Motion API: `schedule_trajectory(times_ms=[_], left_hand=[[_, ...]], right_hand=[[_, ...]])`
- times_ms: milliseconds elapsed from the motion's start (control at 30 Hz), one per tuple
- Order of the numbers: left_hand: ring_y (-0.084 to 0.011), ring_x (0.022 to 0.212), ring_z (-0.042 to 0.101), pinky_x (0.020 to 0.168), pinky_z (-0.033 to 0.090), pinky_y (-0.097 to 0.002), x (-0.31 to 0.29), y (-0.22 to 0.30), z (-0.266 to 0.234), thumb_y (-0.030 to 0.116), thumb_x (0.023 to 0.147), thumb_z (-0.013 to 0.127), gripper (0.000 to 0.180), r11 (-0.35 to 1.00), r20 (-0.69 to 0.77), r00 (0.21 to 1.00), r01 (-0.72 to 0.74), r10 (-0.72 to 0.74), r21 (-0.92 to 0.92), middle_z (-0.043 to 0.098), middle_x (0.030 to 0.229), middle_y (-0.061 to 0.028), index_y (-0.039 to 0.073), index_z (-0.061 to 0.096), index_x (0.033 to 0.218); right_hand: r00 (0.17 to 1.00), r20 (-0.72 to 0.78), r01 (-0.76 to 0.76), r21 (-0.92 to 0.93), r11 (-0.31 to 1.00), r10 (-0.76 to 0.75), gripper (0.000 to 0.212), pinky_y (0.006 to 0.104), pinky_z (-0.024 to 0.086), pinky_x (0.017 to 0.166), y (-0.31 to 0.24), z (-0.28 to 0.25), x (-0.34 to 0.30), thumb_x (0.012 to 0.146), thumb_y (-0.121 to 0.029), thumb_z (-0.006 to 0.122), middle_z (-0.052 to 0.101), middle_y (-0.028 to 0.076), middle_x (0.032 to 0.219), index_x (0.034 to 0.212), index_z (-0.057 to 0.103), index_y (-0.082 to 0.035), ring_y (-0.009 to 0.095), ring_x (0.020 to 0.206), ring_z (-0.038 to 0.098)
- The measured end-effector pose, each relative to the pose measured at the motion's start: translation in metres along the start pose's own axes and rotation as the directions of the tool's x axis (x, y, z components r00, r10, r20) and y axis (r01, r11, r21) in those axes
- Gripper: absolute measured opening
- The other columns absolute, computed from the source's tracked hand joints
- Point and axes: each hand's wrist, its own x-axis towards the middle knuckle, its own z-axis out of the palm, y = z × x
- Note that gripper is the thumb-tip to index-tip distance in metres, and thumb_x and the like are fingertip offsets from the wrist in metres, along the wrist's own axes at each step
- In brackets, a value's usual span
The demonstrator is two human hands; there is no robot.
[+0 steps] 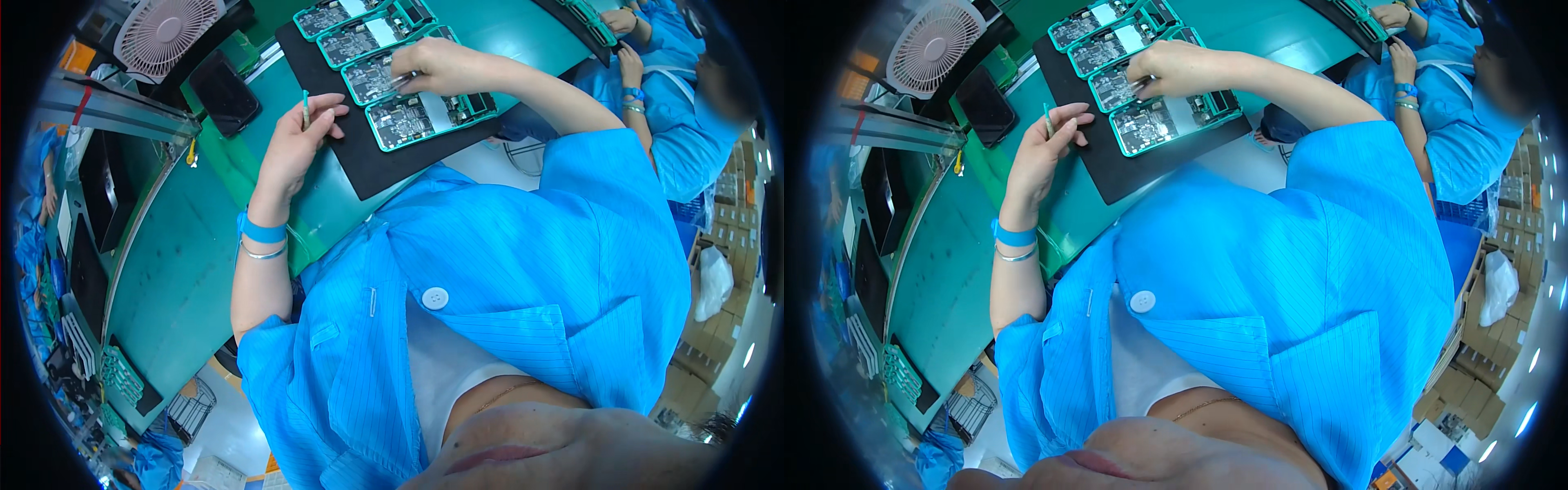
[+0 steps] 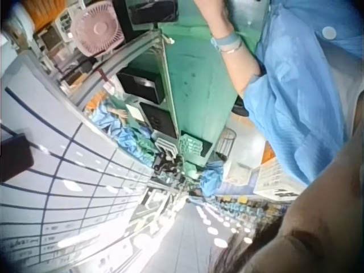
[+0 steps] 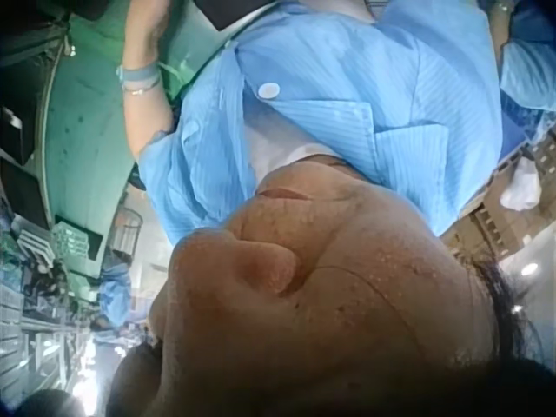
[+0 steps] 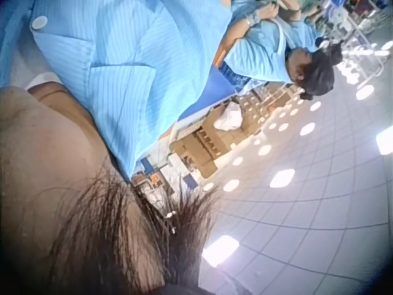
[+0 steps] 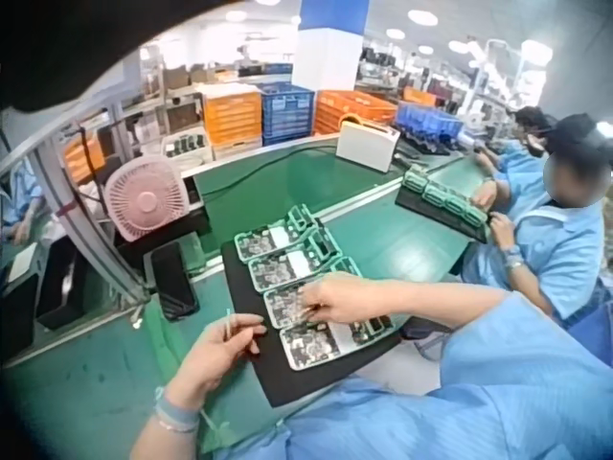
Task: Assembling or inspecting electronic components on printed circuit boards at an assembly line station.
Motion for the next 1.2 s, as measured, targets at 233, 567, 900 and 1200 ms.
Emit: schedule_trajectory(times_ms=[233,567,900,1200], left_hand=[[-0.0083,0.079,0.06,0.072,0.051,-0.0249,0.008,-0.023,0.022,0.01,0.092,0.068,0.023,0.962,-0.103,0.985,-0.111,0.141,0.248,0.07,0.097,-0.0033,0.0,0.067,0.113],[-0.0041,0.067,0.057,0.061,0.047,-0.0222,0.009,-0.027,0.041,0.011,0.083,0.078,0.025,0.898,-0.176,0.972,-0.067,0.158,0.434,0.067,0.078,-0.0019,0.002,0.069,0.105],[-0.01,0.074,0.06,0.065,0.051,-0.0284,-0.001,-0.01,0.049,0.012,0.083,0.078,0.035,0.896,-0.162,0.973,-0.08,0.166,0.437,0.068,0.091,-0.0077,0.0,0.065,0.113],[-0.0299,0.093,0.063,0.08,0.053,-0.0382,-0.001,0.003,0.066,-0.009,0.083,0.062,0.035,0.401,0.036,0.83,-0.306,0.557,0.864,0.06,0.105,-0.016,0.004,0.069,0.115]], right_hand=[[0.996,-0.059,-0.073,-0.083,0.994,0.068,0.019,0.0442,0.05,0.082,0.002,0.019,-0.007,0.087,-0.012,0.068,0.063,0.013,0.099,0.101,0.064,0.0,0.034,0.097,0.063],[0.992,-0.126,-0.025,-0.113,0.993,0.01,0.015,0.0449,0.051,0.075,0.002,0.025,-0.014,0.086,-0.008,0.067,0.059,0.013,0.096,0.098,0.062,0.0,0.034,0.09,0.064],[0.984,-0.178,-0.006,-0.042,0.999,-0.001,0.023,0.0434,0.052,0.077,0.006,0.022,-0.02,0.087,-0.019,0.07,0.058,0.012,0.099,0.101,0.061,-0.002,0.031,0.091,0.064],[0.97,-0.24,-0.106,-0.322,0.941,0.027,0.021,0.04,0.053,0.082,0.007,0.0,-0.049,0.091,-0.028,0.065,0.065,0.007,0.093,0.095,0.07,-0.007,0.024,0.099,0.063]])
